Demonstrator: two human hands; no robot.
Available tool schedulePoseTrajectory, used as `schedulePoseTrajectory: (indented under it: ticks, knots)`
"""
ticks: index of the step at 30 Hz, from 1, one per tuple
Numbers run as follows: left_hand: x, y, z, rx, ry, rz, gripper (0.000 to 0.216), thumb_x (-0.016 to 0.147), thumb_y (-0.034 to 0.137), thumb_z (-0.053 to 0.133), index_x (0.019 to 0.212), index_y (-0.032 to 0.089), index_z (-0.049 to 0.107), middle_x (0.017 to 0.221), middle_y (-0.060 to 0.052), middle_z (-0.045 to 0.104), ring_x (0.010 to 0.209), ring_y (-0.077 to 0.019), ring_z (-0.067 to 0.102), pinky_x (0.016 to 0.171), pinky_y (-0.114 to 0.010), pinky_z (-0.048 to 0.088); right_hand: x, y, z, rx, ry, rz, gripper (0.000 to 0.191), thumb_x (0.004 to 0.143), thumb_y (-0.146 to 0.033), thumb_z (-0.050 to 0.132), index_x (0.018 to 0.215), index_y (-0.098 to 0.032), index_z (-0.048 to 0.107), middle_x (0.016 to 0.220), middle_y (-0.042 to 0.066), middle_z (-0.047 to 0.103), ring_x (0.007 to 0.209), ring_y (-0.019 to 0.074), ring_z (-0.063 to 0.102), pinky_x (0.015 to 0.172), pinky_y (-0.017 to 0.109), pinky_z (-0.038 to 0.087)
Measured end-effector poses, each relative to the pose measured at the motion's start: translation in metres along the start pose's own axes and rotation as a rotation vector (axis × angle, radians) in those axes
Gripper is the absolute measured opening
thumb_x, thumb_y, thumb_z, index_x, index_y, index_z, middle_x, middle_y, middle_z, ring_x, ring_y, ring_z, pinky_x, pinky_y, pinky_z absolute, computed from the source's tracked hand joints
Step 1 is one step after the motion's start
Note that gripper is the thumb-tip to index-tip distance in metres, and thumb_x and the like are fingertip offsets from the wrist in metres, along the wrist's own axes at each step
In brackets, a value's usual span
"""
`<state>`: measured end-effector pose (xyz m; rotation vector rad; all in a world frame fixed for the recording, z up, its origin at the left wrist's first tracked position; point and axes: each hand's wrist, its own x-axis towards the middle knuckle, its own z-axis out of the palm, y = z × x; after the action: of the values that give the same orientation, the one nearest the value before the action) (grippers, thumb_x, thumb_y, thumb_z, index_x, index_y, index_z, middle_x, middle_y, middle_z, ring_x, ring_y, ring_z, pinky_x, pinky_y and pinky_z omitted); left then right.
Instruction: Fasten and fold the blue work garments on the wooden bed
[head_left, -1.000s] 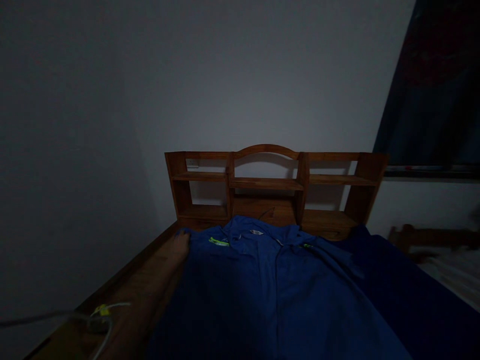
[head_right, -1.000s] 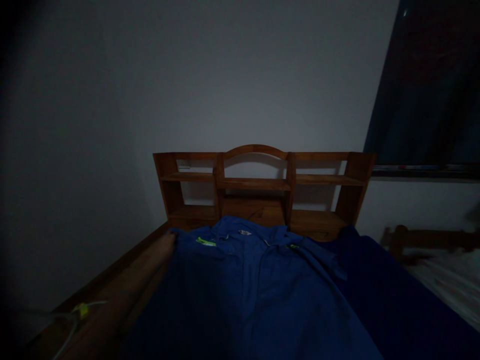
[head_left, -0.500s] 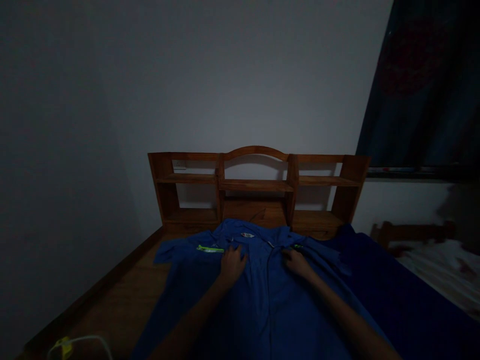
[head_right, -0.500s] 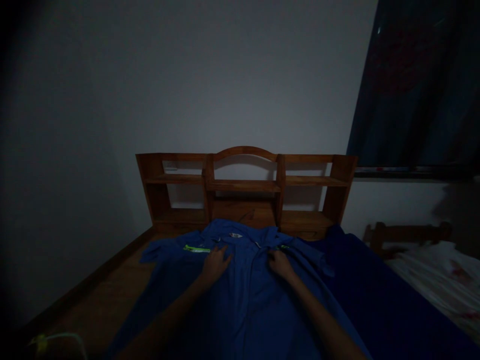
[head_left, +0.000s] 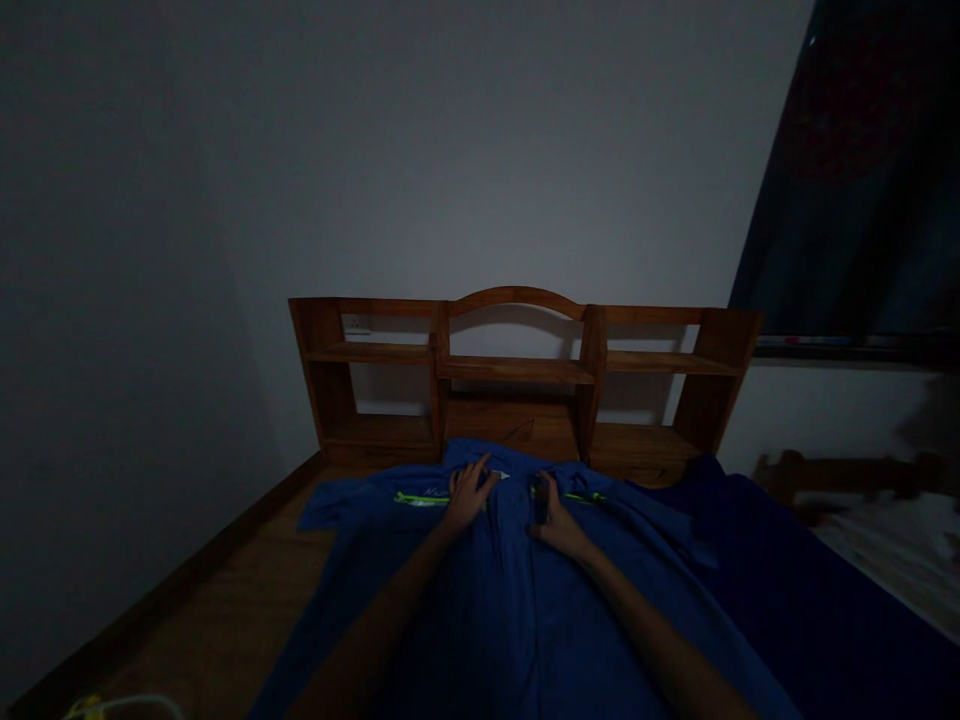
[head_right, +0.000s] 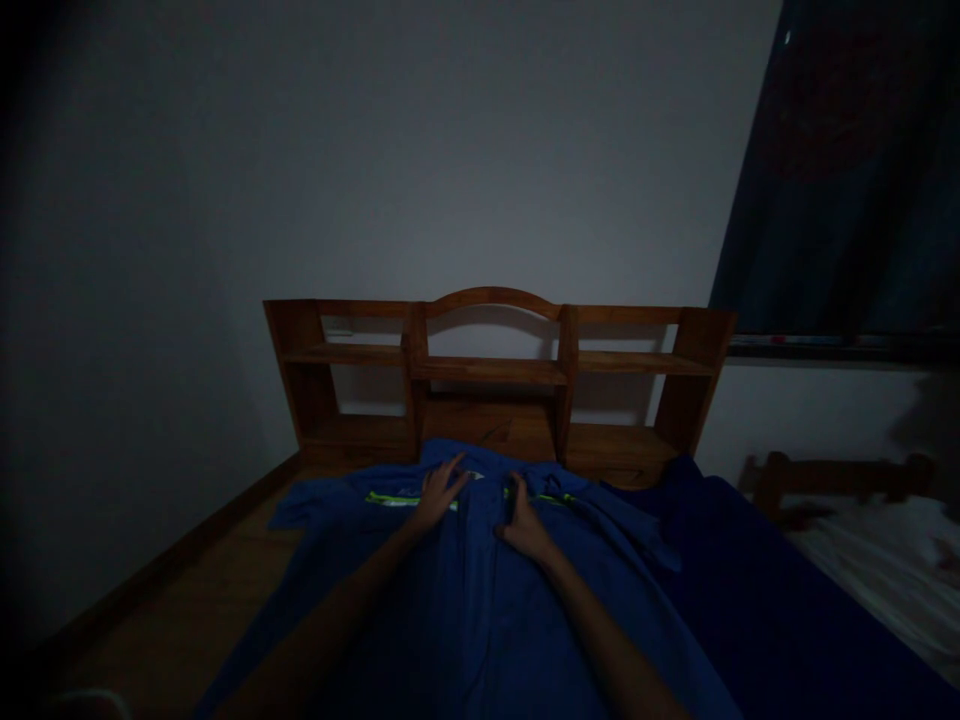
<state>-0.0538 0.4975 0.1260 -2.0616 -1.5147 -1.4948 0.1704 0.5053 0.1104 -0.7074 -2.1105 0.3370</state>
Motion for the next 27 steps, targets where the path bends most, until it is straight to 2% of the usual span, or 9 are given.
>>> schedulePoseTrajectory:
  ticks: [2,4,6,9,13,17,20,23,27]
  knots:
    - [0.009,-0.001,0.004,-0.089,-0.066,-0.079,0.045,0.089,0.029,0.027,0.134,0.031,0.034,0.124,-0.002,0.054,0.124,-0.0205,0.039,0.107,-0.049,0.016,-0.002,0.003,0.002,0.13,0.024,-0.036,0.104,0.064,-0.011,0.056,0.142,-0.023,-0.012,0.141,0.013,0.031,0.123,0.018,0.041,0.096,0.035,0.039]
    - [0.013,0.0,0.009,-0.111,-0.125,-0.052,0.054,0.084,0.019,0.032,0.137,0.027,0.027,0.125,-0.003,0.054,0.125,-0.0197,0.038,0.108,-0.048,0.015,-0.004,0.007,0.002,0.178,0.036,-0.071,0.104,0.065,-0.011,0.055,0.142,-0.025,-0.013,0.141,0.013,0.031,0.124,0.0189,0.04,0.098,0.037,0.037]
    - [0.011,0.004,0.014,-0.072,-0.136,0.048,0.064,0.078,0.015,0.041,0.139,0.023,0.024,0.13,-0.005,0.05,0.127,-0.0191,0.036,0.109,-0.044,0.014,-0.005,0.013,0.0,0.076,0.064,-0.092,0.103,0.065,-0.014,0.057,0.143,-0.024,-0.009,0.142,0.013,0.029,0.128,0.0203,0.035,0.104,0.039,0.031]
    - [0.002,0.012,0.016,-0.01,-0.044,0.088,0.056,0.08,0.019,0.044,0.134,0.021,0.034,0.132,-0.007,0.046,0.125,-0.0178,0.038,0.107,-0.035,0.024,-0.005,0.025,-0.003,-0.186,0.16,-0.095,0.1,0.066,-0.027,0.064,0.143,-0.016,0.001,0.145,0.015,0.019,0.135,0.0247,0.018,0.11,0.042,0.019]
    - [-0.006,0.012,0.003,0.032,0.115,-0.071,0.036,0.086,0.014,0.027,0.112,0.016,0.053,0.112,-0.01,0.056,0.107,-0.0184,0.052,0.096,-0.035,0.037,-0.006,0.039,-0.005,-0.397,0.218,-0.075,0.092,0.07,-0.045,0.063,0.14,-0.009,0.014,0.143,0.02,0.021,0.135,0.0291,0.016,0.11,0.044,0.019]
    - [-0.01,0.005,-0.006,0.04,-0.004,-0.048,0.033,0.078,0.007,0.034,0.088,0.017,0.064,0.089,-0.005,0.064,0.089,-0.0162,0.059,0.088,-0.031,0.043,-0.007,0.041,-0.003,-0.452,0.235,-0.072,0.1,0.068,-0.051,0.064,0.139,-0.002,0.013,0.137,0.025,0.031,0.132,0.0307,0.025,0.108,0.044,0.023]
    - [-0.015,0.006,0.004,0.036,-0.105,0.05,0.039,0.073,0.007,0.043,0.103,0.021,0.064,0.11,-0.002,0.062,0.105,-0.0145,0.054,0.097,-0.028,0.038,-0.008,0.033,-0.003,-0.487,0.154,-0.041,0.097,0.069,-0.056,0.062,0.14,-0.006,0.019,0.143,0.023,0.021,0.134,0.0301,0.019,0.108,0.044,0.022]
    - [-0.02,0.011,0.017,0.081,-0.158,0.103,0.051,0.074,0.011,0.045,0.121,0.028,0.054,0.132,-0.001,0.049,0.12,-0.0172,0.044,0.103,-0.034,0.032,-0.012,0.02,-0.006,-0.507,-0.029,0.009,0.097,0.069,-0.063,0.057,0.143,-0.017,0.017,0.149,0.017,0.009,0.136,0.0293,0.013,0.108,0.046,0.019]
    - [-0.022,0.014,0.023,0.182,-0.189,0.095,0.057,0.078,0.017,0.044,0.134,0.028,0.04,0.143,-0.001,0.035,0.13,-0.0194,0.032,0.108,-0.038,0.024,-0.014,-0.001,-0.01,-0.495,-0.269,0.035,0.098,0.064,-0.068,0.059,0.143,-0.032,0.013,0.15,0.011,0.005,0.136,0.0341,0.009,0.105,0.056,0.009]
